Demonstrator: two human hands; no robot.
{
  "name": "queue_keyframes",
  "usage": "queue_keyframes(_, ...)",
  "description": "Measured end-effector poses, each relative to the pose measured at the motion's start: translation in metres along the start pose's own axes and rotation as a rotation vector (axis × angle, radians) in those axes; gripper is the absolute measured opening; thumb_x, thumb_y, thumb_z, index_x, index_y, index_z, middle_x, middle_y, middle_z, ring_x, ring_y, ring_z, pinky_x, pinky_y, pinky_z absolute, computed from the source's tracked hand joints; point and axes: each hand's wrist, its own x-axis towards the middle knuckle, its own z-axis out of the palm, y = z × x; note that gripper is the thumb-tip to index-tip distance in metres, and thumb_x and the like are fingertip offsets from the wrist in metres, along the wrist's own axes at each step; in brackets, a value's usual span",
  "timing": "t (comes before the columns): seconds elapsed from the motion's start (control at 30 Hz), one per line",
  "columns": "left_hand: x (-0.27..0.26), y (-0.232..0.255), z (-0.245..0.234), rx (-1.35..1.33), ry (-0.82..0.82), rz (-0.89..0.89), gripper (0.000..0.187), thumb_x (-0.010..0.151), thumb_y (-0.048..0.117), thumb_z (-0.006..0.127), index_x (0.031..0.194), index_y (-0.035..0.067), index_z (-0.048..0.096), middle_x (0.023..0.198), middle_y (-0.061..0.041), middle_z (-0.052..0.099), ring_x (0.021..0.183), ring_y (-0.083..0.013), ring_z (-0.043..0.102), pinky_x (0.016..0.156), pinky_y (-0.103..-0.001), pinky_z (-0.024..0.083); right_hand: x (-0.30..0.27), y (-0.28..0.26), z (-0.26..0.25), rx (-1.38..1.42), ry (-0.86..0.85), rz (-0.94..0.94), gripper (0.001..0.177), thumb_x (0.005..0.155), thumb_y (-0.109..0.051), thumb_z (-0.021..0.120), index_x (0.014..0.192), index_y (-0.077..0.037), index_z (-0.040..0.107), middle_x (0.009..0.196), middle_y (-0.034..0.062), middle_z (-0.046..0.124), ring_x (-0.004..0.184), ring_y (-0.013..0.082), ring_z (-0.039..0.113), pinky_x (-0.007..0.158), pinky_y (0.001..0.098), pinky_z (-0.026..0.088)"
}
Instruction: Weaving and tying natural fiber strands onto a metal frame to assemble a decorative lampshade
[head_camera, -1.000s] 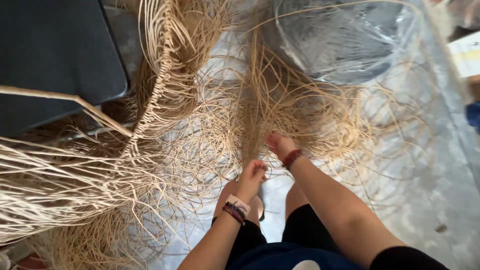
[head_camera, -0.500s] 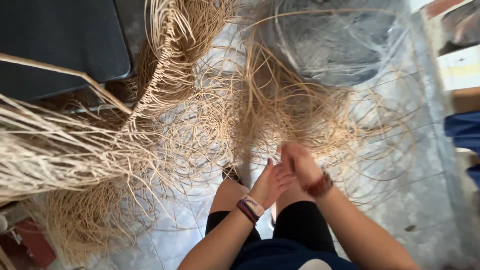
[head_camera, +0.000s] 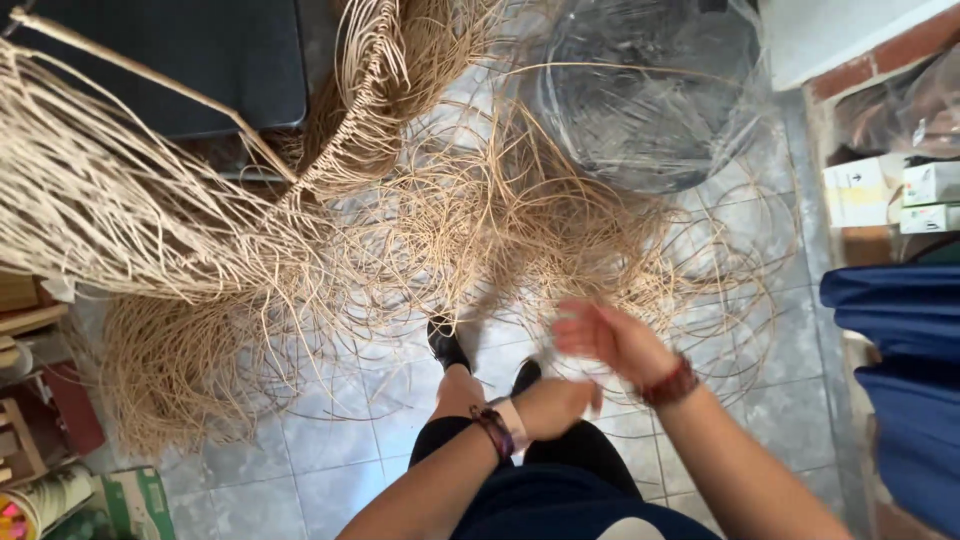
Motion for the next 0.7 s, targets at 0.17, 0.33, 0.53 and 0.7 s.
queue_keyframes(0.17, 0.011, -0.029, 0.023, 0.162, -0.338, -0.041, 0.031, 0.103, 0.039, 0.043, 0.104, 0.031, 0.073, 0.093, -0.002, 0.077, 0.091, -0.0257, 0.073, 0.077, -0.033, 0.056, -0.02, -0.053, 0.004, -0.594, 0.367, -0.071, 0.024, 0.099, -0.017, 0.05, 0.09, -0.008, 0.071, 0.052, 0.0029, 0.056, 0.044, 0.0089, 0.056, 0.035, 0.0185, 0.033)
queue_keyframes(0.33, 0.079, 0.082, -0.026, -1.039, 0.302, -0.054, 0.025, 0.102, 0.029, 0.051, 0.115, 0.019, 0.071, 0.079, -0.001, 0.073, 0.064, -0.0137, 0.067, 0.053, -0.021, 0.052, -0.089, 0.008, -0.05, -1.033, 0.12, 0.05, 0.029, 0.097, -0.026, 0.053, 0.096, -0.006, 0.074, 0.074, 0.0181, 0.068, 0.072, 0.0351, 0.064, 0.061, 0.0427, 0.049)
queue_keyframes(0.53, 0.072, 0.077, 0.006, -0.894, 0.514, -0.095, 0.029, 0.108, 0.036, 0.048, 0.094, 0.019, 0.068, 0.056, -0.002, 0.063, 0.035, -0.0102, 0.05, 0.03, -0.021, 0.033, -0.152, -0.047, -0.001, -0.68, 0.068, 0.042, 0.042, 0.099, -0.028, 0.046, 0.108, 0.001, 0.076, 0.095, 0.0174, 0.074, 0.092, 0.0281, 0.066, 0.084, 0.044, 0.051)
queue_keyframes(0.7, 0.032, 0.013, 0.081, -0.009, -0.058, -0.06, 0.036, 0.106, 0.033, 0.05, 0.08, 0.022, 0.071, 0.059, 0.004, 0.067, 0.057, -0.0119, 0.068, 0.054, -0.023, 0.053, -0.101, -0.095, 0.062, -0.713, 0.433, 0.166, 0.058, 0.1, -0.056, 0.05, 0.137, -0.014, 0.066, 0.139, 0.0135, 0.066, 0.131, 0.0312, 0.061, 0.117, 0.0465, 0.039)
